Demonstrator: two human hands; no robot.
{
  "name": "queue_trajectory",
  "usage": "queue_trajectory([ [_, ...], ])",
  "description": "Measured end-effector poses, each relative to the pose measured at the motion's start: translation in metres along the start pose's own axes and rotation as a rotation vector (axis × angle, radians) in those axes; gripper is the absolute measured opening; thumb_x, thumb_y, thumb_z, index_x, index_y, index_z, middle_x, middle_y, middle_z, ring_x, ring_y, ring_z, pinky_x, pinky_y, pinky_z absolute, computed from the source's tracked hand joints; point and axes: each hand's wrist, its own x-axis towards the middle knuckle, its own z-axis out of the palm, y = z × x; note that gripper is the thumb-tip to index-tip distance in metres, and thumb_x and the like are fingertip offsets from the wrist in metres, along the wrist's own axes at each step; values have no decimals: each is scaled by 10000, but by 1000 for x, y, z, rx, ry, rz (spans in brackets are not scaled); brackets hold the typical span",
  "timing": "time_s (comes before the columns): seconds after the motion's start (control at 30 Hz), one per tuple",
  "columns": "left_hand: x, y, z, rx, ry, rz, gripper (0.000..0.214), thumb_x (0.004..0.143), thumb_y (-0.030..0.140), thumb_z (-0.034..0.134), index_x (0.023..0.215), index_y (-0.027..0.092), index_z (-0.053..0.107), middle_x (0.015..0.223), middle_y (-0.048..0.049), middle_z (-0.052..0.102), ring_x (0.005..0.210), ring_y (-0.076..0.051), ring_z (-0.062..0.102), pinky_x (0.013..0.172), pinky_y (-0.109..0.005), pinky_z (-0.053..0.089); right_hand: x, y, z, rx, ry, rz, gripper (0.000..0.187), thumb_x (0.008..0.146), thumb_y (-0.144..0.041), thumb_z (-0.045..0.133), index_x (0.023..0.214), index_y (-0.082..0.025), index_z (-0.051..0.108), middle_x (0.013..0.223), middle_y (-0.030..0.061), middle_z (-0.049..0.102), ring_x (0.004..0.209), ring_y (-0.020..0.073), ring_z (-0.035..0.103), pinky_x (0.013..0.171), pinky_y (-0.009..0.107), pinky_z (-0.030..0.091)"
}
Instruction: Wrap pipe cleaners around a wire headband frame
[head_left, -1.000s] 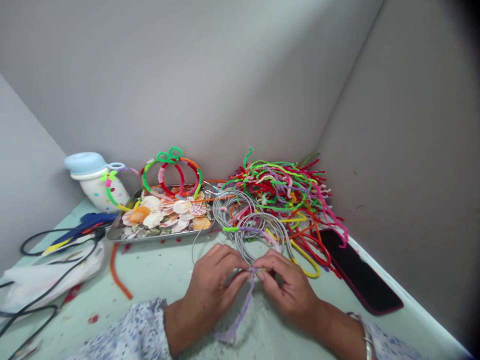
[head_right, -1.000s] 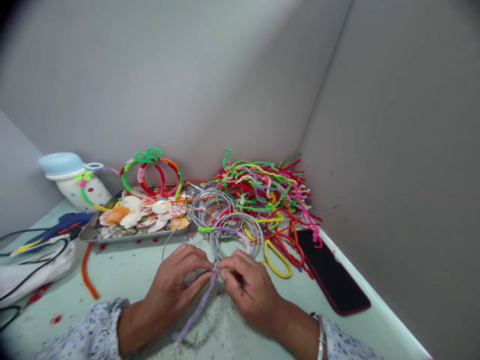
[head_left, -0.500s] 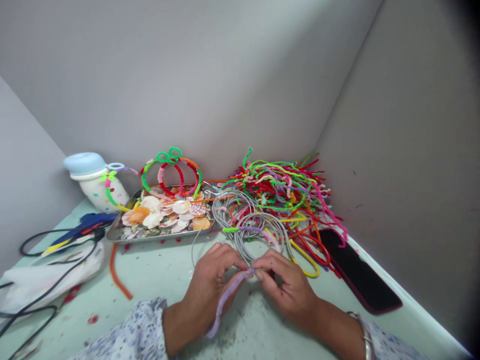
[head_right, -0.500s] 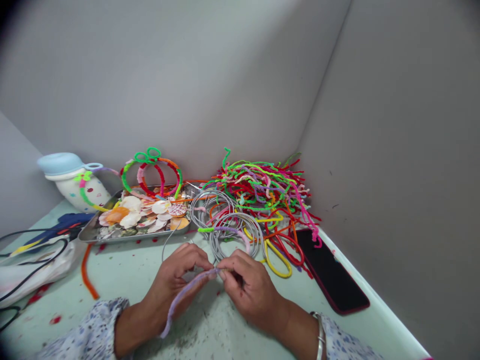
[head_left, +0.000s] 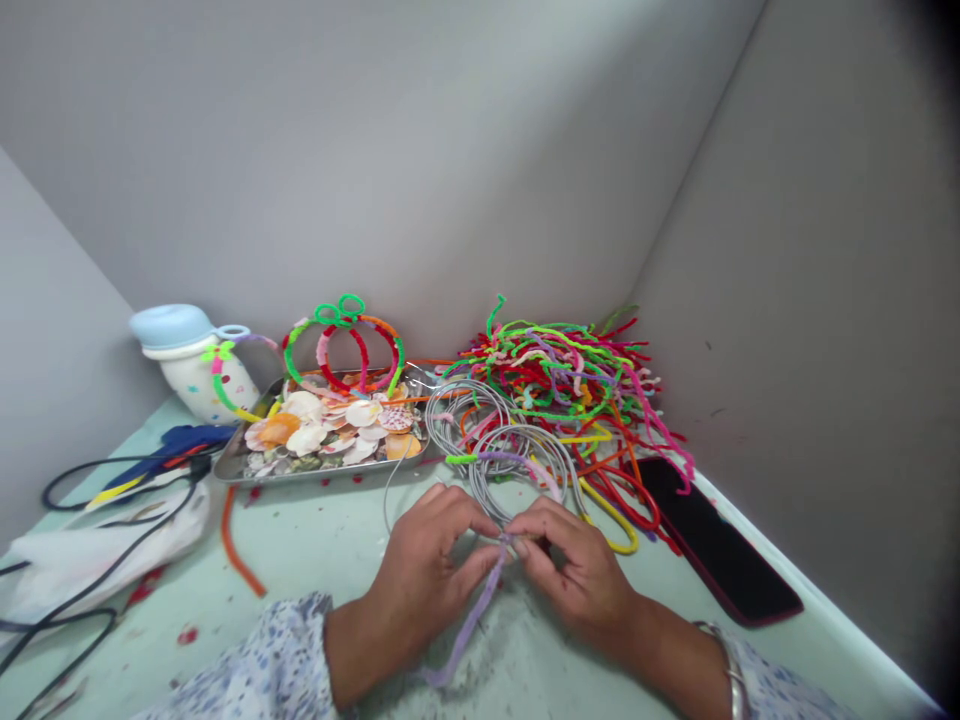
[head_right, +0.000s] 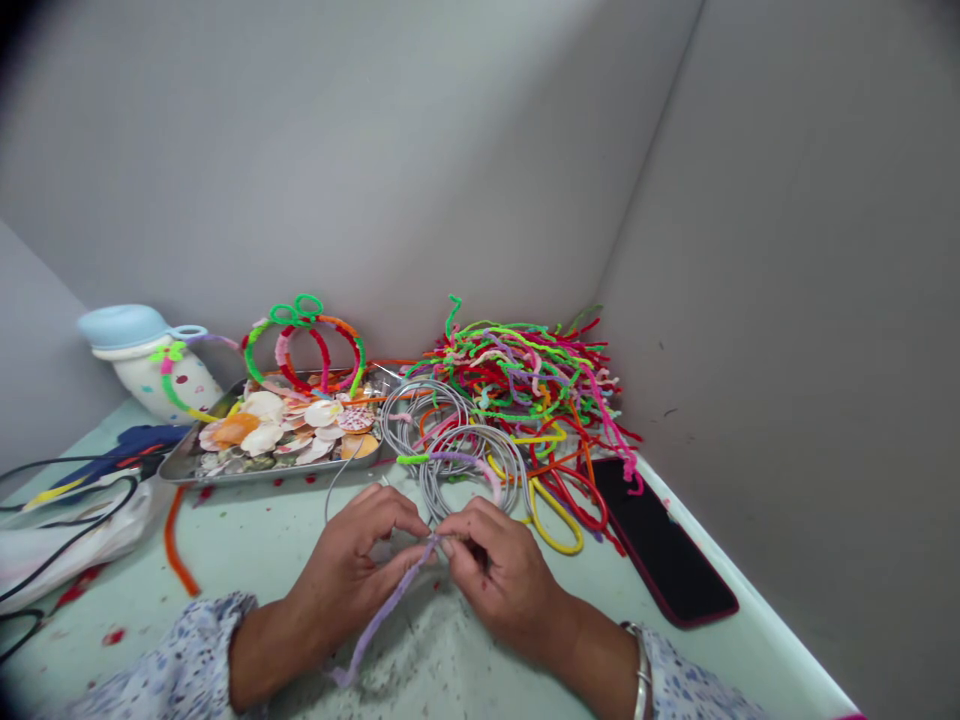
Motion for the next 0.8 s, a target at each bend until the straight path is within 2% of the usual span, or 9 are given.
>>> queue_trajectory([
  [0.47, 0, 3, 1, -22, -4, -71, 170, 872, 304, 644, 750, 185, 639, 699, -13, 629, 688, -166, 544, 650, -294, 390, 0, -2, 0, -16, 7, -41, 126, 869, -133, 529, 945, -197, 607, 734, 3, 537, 628, 138, 540, 568, 248, 433],
  [0.8, 2, 6, -2, 12, -88, -96, 155, 891, 274, 587, 778, 179, 634, 729, -17, 626, 705, -171, 538, 705, -326, 396, 0, 1, 2, -48, -10, -59, 121, 886, -141, 520, 951, -191, 609, 727, 4, 533, 626, 137, 532, 568, 246, 420],
])
